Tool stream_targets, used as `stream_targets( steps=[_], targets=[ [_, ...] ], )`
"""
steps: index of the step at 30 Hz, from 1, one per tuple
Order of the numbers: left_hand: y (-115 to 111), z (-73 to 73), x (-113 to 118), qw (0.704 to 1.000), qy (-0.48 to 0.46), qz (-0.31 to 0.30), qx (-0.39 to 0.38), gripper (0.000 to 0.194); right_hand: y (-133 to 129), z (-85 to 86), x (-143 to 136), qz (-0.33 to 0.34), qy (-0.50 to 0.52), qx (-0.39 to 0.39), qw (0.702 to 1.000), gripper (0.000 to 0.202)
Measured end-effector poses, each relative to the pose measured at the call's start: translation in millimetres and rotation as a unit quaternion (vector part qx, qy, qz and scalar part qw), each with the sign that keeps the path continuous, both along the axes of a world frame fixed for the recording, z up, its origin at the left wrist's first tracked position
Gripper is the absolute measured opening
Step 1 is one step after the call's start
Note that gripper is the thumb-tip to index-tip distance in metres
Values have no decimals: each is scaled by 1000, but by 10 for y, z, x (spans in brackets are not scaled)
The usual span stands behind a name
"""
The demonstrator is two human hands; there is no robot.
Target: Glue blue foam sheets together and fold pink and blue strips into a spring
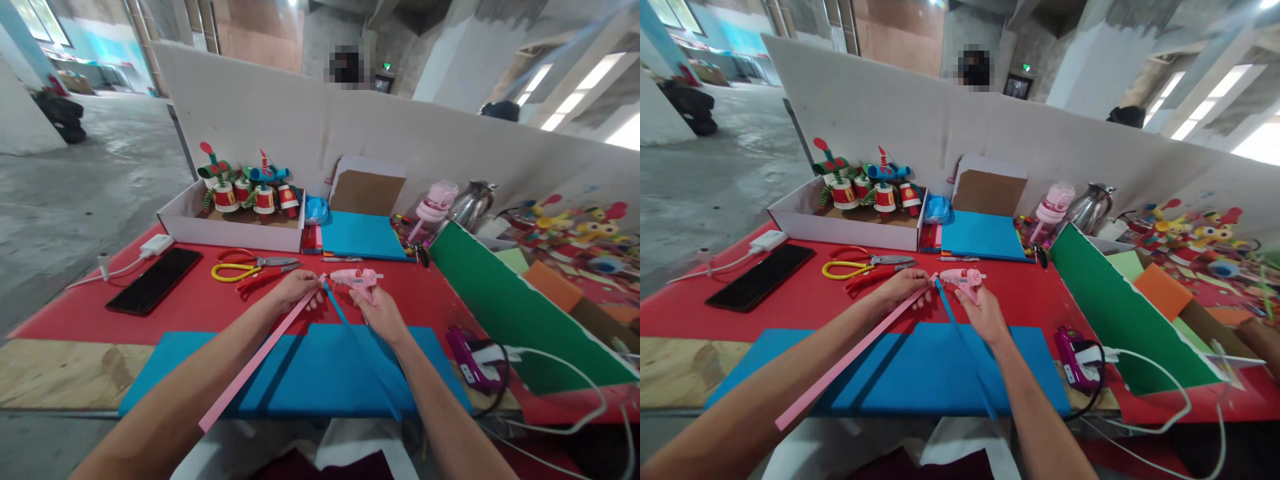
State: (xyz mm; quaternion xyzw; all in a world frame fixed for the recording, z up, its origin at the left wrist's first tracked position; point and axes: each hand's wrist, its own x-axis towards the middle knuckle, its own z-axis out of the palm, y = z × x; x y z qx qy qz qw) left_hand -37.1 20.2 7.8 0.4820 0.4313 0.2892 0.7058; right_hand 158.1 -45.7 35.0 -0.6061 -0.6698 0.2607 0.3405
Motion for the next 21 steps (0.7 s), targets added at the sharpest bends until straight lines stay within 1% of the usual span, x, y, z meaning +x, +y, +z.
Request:
stream_targets(
  steps=[6, 9, 14, 21],
  targets=[
    [10, -17, -3, 1000, -2, -1, 4, 13, -11, 22, -4, 4, -15, 0, 1000, 41],
    [15, -30, -5, 1000, -4, -4, 5, 13, -10, 36, -8, -6, -27, 9, 1000, 40],
    [18, -33, -6, 1000, -7, -7, 4, 13, -12, 48, -7, -22, -53, 3, 998, 36],
    [26, -35, -11, 1000, -16, -11, -5, 13, -6, 44, -15, -26, -33, -3, 999, 31]
  ],
)
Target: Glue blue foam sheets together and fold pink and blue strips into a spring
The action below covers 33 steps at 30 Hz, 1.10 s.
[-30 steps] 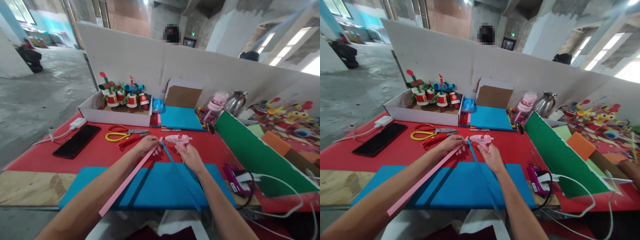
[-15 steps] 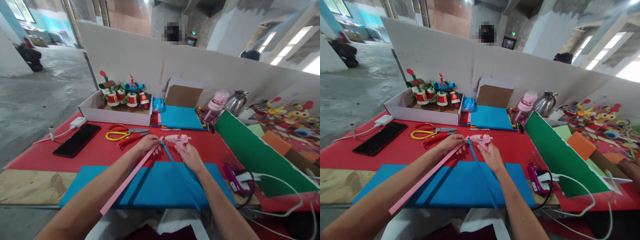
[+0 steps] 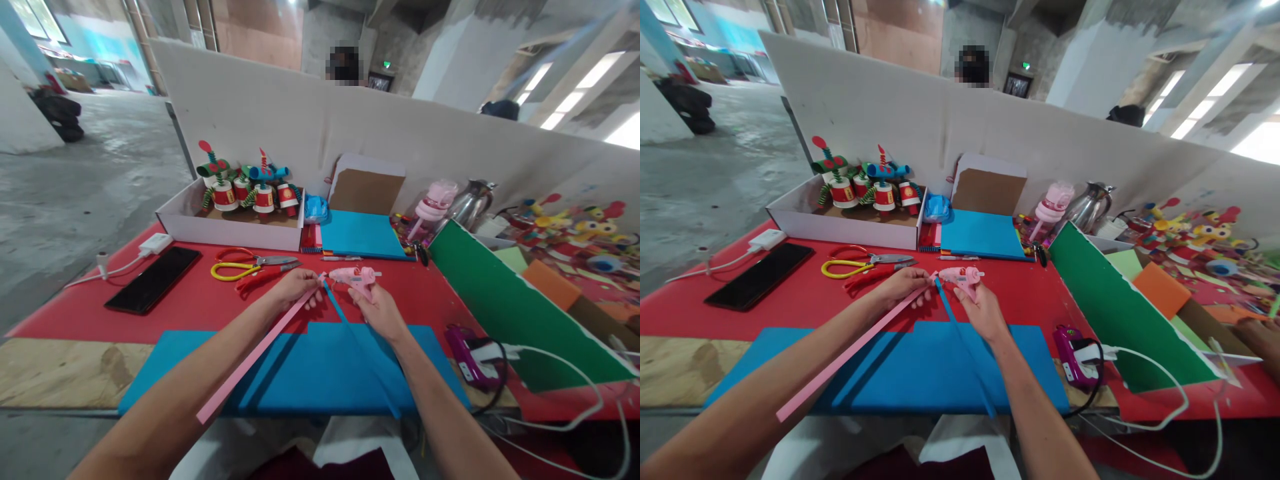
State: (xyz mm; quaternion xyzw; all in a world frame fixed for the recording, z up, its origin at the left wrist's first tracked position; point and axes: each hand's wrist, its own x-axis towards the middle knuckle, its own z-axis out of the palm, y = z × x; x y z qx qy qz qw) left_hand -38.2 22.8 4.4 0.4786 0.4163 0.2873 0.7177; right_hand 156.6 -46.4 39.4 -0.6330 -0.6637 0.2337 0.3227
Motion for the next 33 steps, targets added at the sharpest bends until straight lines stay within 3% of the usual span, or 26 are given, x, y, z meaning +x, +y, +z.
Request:
stream_targets(
  steps=[6, 10, 17, 23, 27, 30, 33],
  targets=[
    [22, 13, -37, 1000, -14, -2, -14, 11, 3, 27, 23, -26, 73, -36, 996, 36],
    [37, 31, -66, 999, -30, -20, -38, 10, 0, 41, 23, -16, 161, -70, 984, 38],
    [59, 24, -82, 998, -38, -27, -42, 11, 13, 9, 28, -2, 228, -117, 967, 39],
    [58, 22, -75, 998, -36, -35, -32, 11, 25, -31, 105, -24, 168, -77, 983, 41],
    [58, 55, -99, 999, -33, -2, -27, 10, 54, -30, 265, -46, 195, -67, 977, 40],
    [66, 84, -134, 999, -37, 34, -12, 11, 118, -57, 452, -99, 223, -70, 967, 36],
    [76, 85, -159, 998, -44, 44, -1, 9, 208, -132, 674, -177, 138, -77, 971, 35]
  ],
)
